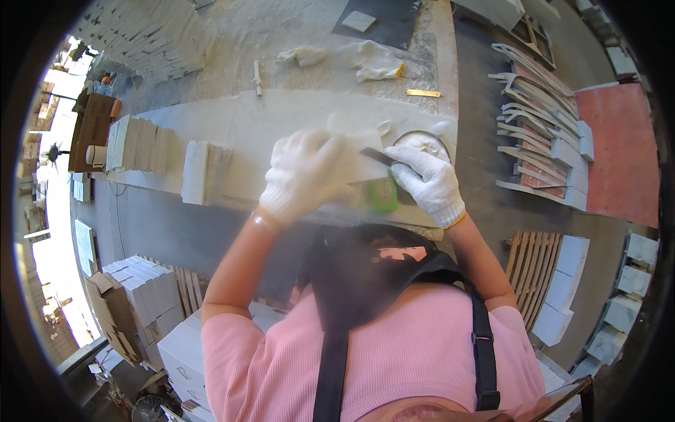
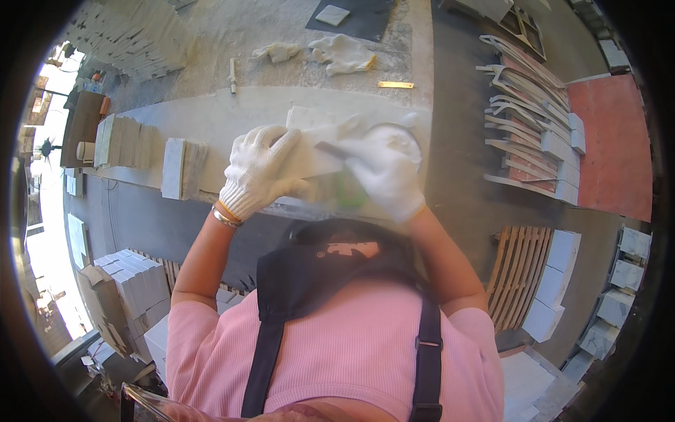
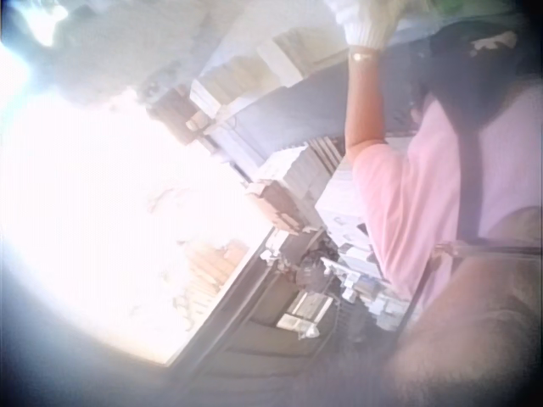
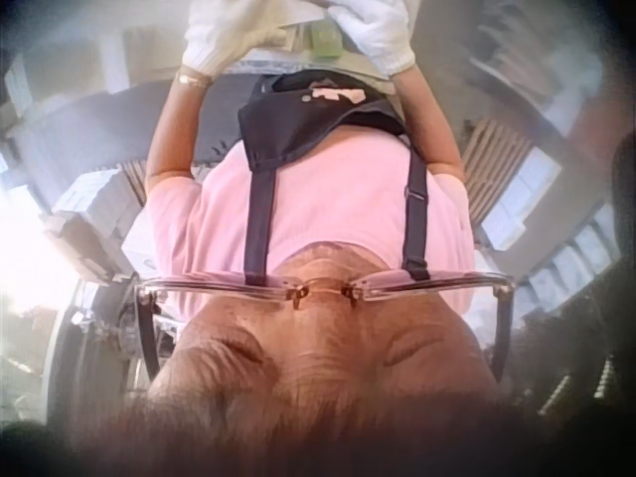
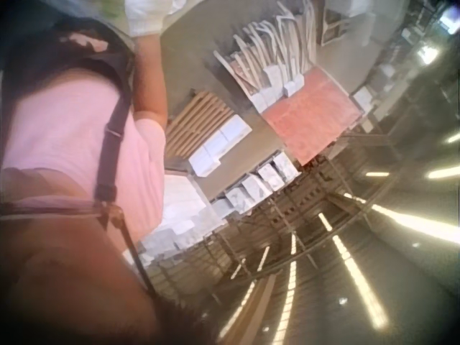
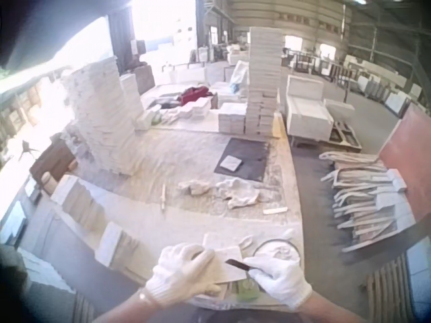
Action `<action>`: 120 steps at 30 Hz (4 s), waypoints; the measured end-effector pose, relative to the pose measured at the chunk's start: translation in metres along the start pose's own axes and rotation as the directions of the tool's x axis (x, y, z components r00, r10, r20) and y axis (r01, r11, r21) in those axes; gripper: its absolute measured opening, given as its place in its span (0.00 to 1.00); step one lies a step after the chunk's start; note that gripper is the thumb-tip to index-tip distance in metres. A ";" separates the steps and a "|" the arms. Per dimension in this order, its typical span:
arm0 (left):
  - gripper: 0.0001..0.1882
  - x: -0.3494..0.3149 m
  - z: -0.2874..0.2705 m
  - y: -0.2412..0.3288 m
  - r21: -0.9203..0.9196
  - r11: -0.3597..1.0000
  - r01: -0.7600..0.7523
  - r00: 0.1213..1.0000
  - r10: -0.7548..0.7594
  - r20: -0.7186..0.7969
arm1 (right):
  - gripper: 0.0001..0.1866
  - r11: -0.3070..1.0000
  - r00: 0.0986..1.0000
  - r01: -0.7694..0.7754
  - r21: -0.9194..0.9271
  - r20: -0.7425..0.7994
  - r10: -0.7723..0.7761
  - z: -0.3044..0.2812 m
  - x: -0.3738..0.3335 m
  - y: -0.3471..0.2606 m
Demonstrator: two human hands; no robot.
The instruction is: The person scoops white paste from a container with a small metal tool and spreads it onto a rectangular tile. They then use a green sponge to smooth the paste across the tile surface. The person repeats this process on multiple tiles, applying and smoothing the paste.
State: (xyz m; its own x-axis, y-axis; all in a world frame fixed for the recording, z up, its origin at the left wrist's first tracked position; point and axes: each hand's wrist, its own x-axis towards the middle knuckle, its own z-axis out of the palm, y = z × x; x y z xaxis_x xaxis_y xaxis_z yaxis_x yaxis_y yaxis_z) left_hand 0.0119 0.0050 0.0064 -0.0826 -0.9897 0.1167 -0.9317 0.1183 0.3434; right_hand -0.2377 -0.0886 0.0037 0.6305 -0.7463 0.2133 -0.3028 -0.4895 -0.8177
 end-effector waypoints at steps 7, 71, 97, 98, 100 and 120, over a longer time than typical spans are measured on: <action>0.44 -0.004 0.007 -0.002 -0.042 0.999 0.023 0.996 -0.027 -0.082 | 0.17 0.971 1.000 -0.023 -0.237 -0.003 0.023 0.006 -0.012 -0.007; 0.42 -0.016 0.014 0.029 -0.014 1.000 -0.009 1.000 0.008 -0.010 | 0.19 0.093 0.840 -0.279 0.956 0.196 0.506 0.078 -0.059 0.039; 0.43 -0.017 0.018 0.023 -0.047 0.998 -0.033 0.999 0.032 -0.021 | 0.21 0.042 0.839 -0.290 0.956 0.233 0.491 0.072 -0.051 0.036; 0.43 -0.017 0.018 0.022 -0.045 0.998 -0.038 0.999 0.037 -0.024 | 0.21 0.013 0.829 -0.320 0.947 0.273 0.489 0.069 -0.058 0.033; 0.43 -0.018 0.018 0.021 -0.037 0.999 -0.040 0.999 0.039 -0.023 | 0.21 -0.026 0.811 -0.347 0.938 0.314 0.494 0.066 -0.064 0.032; 0.43 -0.021 0.020 0.021 -0.011 0.999 -0.039 0.999 0.039 -0.018 | 0.20 -0.096 0.777 -0.346 0.933 0.342 0.529 0.066 -0.075 0.026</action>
State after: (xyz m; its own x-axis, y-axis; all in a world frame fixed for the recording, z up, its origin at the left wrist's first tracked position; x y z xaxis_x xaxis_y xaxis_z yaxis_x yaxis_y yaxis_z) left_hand -0.0128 0.0265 -0.0074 -0.1123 -0.9828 0.1466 -0.9238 0.1576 0.3490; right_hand -0.2454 -0.0152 -0.0686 0.5740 -0.6843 -0.4498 0.4778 0.7259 -0.4947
